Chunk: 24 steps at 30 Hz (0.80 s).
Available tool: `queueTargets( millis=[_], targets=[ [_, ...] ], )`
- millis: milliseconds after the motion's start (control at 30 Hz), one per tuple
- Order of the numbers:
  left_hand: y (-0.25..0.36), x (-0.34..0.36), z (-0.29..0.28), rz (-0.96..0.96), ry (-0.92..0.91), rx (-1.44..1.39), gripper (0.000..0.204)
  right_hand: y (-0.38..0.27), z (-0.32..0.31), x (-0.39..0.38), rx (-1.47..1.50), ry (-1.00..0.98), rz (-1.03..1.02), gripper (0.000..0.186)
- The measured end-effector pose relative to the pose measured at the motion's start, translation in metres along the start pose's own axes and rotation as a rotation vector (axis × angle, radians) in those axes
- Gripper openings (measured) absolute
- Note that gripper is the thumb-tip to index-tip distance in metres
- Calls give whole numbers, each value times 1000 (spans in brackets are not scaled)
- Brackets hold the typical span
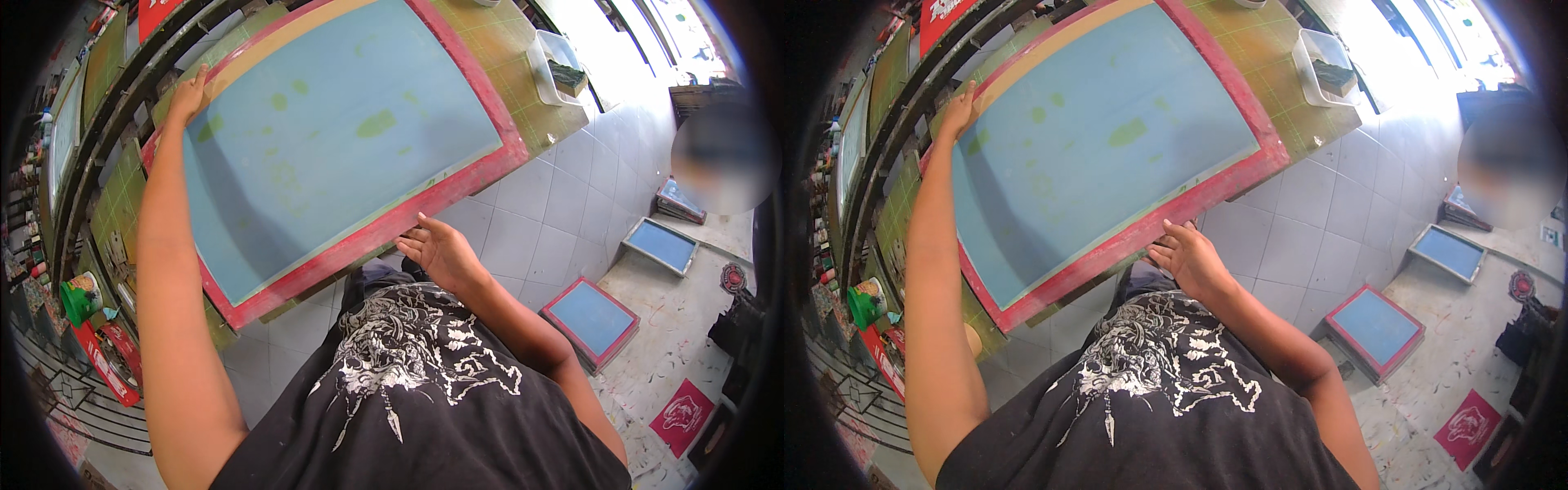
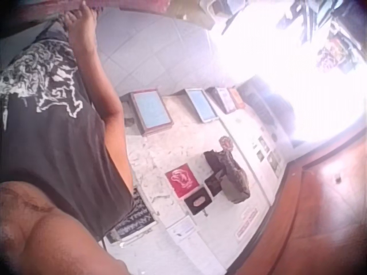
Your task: The person wipes the surface of a screen-printing frame with a sponge and applies tape along the inner edges of the frame by hand.
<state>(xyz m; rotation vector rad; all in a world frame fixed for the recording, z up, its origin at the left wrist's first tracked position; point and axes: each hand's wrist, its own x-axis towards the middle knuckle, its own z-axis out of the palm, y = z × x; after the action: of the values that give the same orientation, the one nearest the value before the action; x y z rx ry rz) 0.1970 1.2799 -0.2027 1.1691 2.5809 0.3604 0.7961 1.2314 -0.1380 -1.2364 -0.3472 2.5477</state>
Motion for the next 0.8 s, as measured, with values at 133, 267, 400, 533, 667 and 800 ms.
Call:
queueTargets(
  millis=[133,267,400,533,667,800],
  targets=[
    [2,-3,6,21,117,-4,91,-4,-2,1,90,8,32,67],
    [11,-30,-1,76,117,-166,80,-1,4,-9,90,40,4,65],
    [13,-110,-20,197,251,-355,61,-6,-16,-24,-24,15,-26,52],
    [34,-274,-67,294,326,-328,50,-27,-53,-41,-532,34,-80,32],
    [-38,-439,-83,-67,577,-325,41,-21,-66,-48,-988,-8,-284,26],
    [-113,-565,-61,-385,581,-135,43,-8,-56,-30,-1072,-116,-261,22]
  ],
)
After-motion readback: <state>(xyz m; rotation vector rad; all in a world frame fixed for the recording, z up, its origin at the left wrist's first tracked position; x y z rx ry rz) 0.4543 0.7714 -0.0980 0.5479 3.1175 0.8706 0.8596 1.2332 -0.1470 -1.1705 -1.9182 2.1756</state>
